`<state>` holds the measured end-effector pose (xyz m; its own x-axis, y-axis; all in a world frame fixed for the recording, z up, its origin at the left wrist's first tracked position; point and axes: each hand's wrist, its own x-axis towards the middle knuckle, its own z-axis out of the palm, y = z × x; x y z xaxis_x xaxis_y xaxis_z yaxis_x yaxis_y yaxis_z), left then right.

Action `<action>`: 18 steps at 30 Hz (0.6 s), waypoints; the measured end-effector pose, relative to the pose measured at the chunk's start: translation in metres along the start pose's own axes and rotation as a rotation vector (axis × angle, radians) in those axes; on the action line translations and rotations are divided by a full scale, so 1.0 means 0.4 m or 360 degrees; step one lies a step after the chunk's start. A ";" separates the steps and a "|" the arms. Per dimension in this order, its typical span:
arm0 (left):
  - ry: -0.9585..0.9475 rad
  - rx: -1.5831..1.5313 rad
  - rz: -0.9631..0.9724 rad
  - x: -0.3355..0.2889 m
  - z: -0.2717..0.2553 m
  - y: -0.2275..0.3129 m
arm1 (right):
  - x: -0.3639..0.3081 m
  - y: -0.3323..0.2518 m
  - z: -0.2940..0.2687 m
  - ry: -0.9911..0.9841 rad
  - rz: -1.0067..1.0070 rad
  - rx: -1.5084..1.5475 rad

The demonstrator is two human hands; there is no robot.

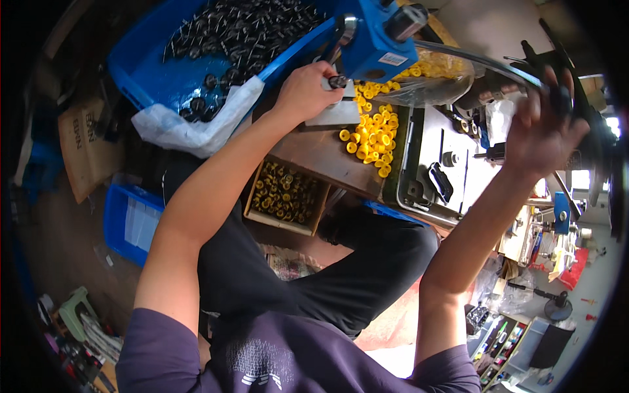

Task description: The person assembles small screws with yellow plastic components using a manual press.

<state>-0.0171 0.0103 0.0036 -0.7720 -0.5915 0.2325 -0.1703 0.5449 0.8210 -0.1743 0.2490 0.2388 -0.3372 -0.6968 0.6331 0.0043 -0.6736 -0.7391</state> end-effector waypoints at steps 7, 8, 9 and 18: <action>0.0046 -0.0094 -0.0233 -0.003 -0.001 -0.007 | -0.296 0.378 -0.142 0.0189 0.0918 -0.2086; 0.0050 -0.0085 -0.0212 -0.005 -0.007 -0.010 | -0.333 0.394 -0.135 0.0081 0.0981 -0.2186; 0.0043 -0.0082 -0.0212 -0.007 -0.012 -0.008 | -0.358 0.402 -0.126 -0.0025 0.1049 -0.2284; 0.0064 0.0029 -0.0101 -0.002 -0.011 0.007 | -0.394 0.428 -0.144 -0.0173 0.1142 -0.2300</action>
<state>-0.0142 0.0098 0.0079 -0.7340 -0.6486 0.2014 -0.2297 0.5161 0.8252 -0.1745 0.2576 -0.0008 -0.5914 -0.8051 0.0457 -0.7416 0.5207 -0.4230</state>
